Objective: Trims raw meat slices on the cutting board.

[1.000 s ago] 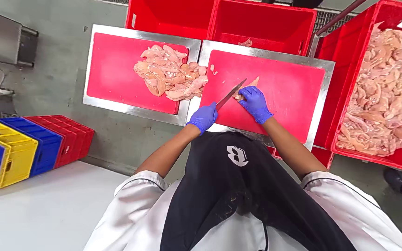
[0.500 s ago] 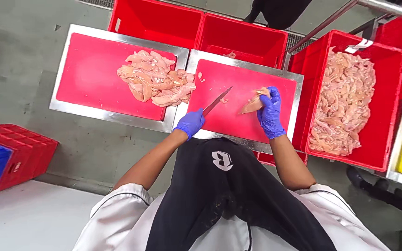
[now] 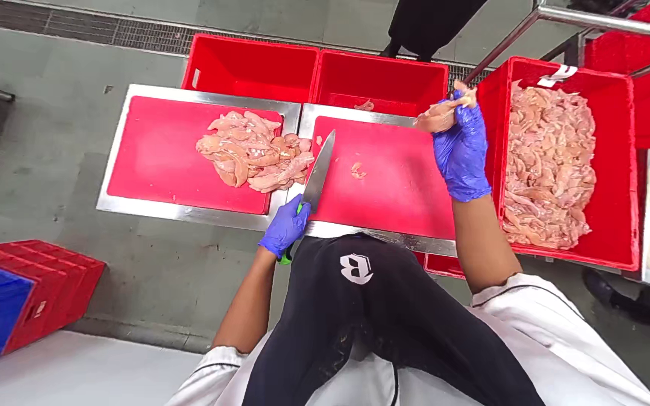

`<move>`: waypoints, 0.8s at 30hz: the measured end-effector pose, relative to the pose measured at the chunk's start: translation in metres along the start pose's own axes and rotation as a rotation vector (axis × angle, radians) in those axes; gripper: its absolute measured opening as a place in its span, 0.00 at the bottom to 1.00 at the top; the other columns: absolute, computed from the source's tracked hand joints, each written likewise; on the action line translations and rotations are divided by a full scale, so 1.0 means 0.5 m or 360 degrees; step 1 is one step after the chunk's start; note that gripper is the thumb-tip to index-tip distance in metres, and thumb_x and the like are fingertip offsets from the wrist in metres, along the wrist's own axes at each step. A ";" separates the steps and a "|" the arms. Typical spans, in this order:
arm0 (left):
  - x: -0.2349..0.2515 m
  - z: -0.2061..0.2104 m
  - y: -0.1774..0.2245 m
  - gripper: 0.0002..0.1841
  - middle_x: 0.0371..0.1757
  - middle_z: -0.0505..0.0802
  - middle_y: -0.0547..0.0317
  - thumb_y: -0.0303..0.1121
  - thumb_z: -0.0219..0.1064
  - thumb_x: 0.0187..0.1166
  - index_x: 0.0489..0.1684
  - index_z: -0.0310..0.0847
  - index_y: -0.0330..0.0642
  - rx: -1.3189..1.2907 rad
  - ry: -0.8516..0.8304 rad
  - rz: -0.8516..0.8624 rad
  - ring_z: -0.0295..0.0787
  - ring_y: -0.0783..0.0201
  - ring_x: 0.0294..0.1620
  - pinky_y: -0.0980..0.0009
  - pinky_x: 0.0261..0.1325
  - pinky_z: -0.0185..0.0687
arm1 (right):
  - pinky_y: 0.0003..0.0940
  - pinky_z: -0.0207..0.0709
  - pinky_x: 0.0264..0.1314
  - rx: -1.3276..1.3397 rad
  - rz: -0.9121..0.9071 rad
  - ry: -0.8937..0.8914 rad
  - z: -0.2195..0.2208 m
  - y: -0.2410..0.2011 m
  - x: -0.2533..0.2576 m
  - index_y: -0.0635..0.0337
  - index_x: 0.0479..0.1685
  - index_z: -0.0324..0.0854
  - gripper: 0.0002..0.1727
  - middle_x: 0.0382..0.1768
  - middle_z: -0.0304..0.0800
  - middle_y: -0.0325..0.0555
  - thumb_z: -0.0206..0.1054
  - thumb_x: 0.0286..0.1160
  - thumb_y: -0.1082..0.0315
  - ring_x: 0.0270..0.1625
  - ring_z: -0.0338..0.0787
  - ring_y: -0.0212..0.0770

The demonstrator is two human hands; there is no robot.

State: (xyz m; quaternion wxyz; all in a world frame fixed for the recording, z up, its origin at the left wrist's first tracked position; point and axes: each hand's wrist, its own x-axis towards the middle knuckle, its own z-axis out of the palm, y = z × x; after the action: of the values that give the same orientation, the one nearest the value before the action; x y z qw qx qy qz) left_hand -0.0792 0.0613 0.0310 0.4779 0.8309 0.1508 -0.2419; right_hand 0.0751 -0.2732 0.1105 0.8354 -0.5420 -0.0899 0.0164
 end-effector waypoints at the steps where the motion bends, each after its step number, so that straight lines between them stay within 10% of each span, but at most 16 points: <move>1: -0.007 -0.003 -0.011 0.19 0.23 0.81 0.59 0.41 0.50 0.91 0.64 0.77 0.36 -0.0071 0.0028 -0.0016 0.78 0.65 0.16 0.64 0.24 0.82 | 0.33 0.81 0.70 -0.0036 -0.0024 -0.0036 0.003 -0.012 0.011 0.43 0.81 0.65 0.20 0.62 0.85 0.32 0.48 0.94 0.60 0.63 0.86 0.31; 5: -0.015 -0.003 -0.036 0.18 0.20 0.80 0.61 0.41 0.50 0.91 0.61 0.77 0.36 -0.0135 0.0090 -0.0003 0.77 0.67 0.14 0.66 0.22 0.81 | 0.28 0.86 0.56 -0.0764 -0.0260 -0.0138 0.035 -0.021 0.027 0.54 0.74 0.75 0.18 0.57 0.87 0.38 0.58 0.89 0.68 0.52 0.89 0.30; 7: -0.011 -0.001 -0.037 0.19 0.21 0.80 0.61 0.42 0.50 0.91 0.61 0.78 0.36 -0.0110 0.0096 -0.0025 0.78 0.67 0.15 0.66 0.23 0.82 | 0.40 0.84 0.61 -0.1495 -0.0460 -0.0322 0.042 0.043 0.019 0.64 0.66 0.84 0.18 0.56 0.90 0.55 0.66 0.78 0.74 0.55 0.90 0.45; 10: -0.005 0.004 -0.027 0.21 0.27 0.84 0.56 0.43 0.49 0.92 0.65 0.78 0.36 0.0084 0.0046 -0.0109 0.82 0.64 0.21 0.61 0.30 0.85 | 0.64 0.77 0.58 -0.2331 -0.0191 -0.1019 -0.007 0.205 -0.049 0.44 0.68 0.88 0.21 0.59 0.89 0.58 0.73 0.75 0.61 0.59 0.87 0.63; 13: 0.019 0.020 0.014 0.23 0.36 0.89 0.46 0.43 0.47 0.92 0.67 0.79 0.35 0.0358 -0.0046 -0.0104 0.89 0.54 0.32 0.51 0.43 0.87 | 0.65 0.73 0.66 -0.2371 -0.0163 -0.1087 -0.080 0.267 -0.111 0.40 0.67 0.88 0.19 0.68 0.86 0.55 0.64 0.80 0.52 0.69 0.83 0.63; 19: 0.056 0.082 0.060 0.23 0.53 0.92 0.34 0.41 0.47 0.93 0.73 0.77 0.36 0.0775 -0.0215 -0.0144 0.90 0.37 0.59 0.36 0.64 0.81 | 0.59 0.74 0.73 -0.2017 -0.0568 -0.0966 -0.100 0.317 -0.107 0.52 0.49 0.94 0.13 0.57 0.92 0.55 0.67 0.79 0.58 0.66 0.87 0.59; 24: 0.083 0.051 0.081 0.21 0.46 0.93 0.35 0.40 0.48 0.93 0.67 0.78 0.34 0.0998 -0.0049 0.0002 0.92 0.36 0.52 0.36 0.57 0.83 | 0.55 0.77 0.69 -0.1984 -0.0761 -0.1023 -0.099 0.326 -0.107 0.56 0.48 0.93 0.12 0.51 0.93 0.53 0.65 0.79 0.63 0.61 0.90 0.57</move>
State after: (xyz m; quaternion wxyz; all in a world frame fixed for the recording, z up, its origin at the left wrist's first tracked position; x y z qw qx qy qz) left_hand -0.0312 0.0196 0.0267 0.2008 0.9341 0.0611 -0.2887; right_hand 0.0422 -0.2574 -0.0643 0.2858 -0.8499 -0.4384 -0.0621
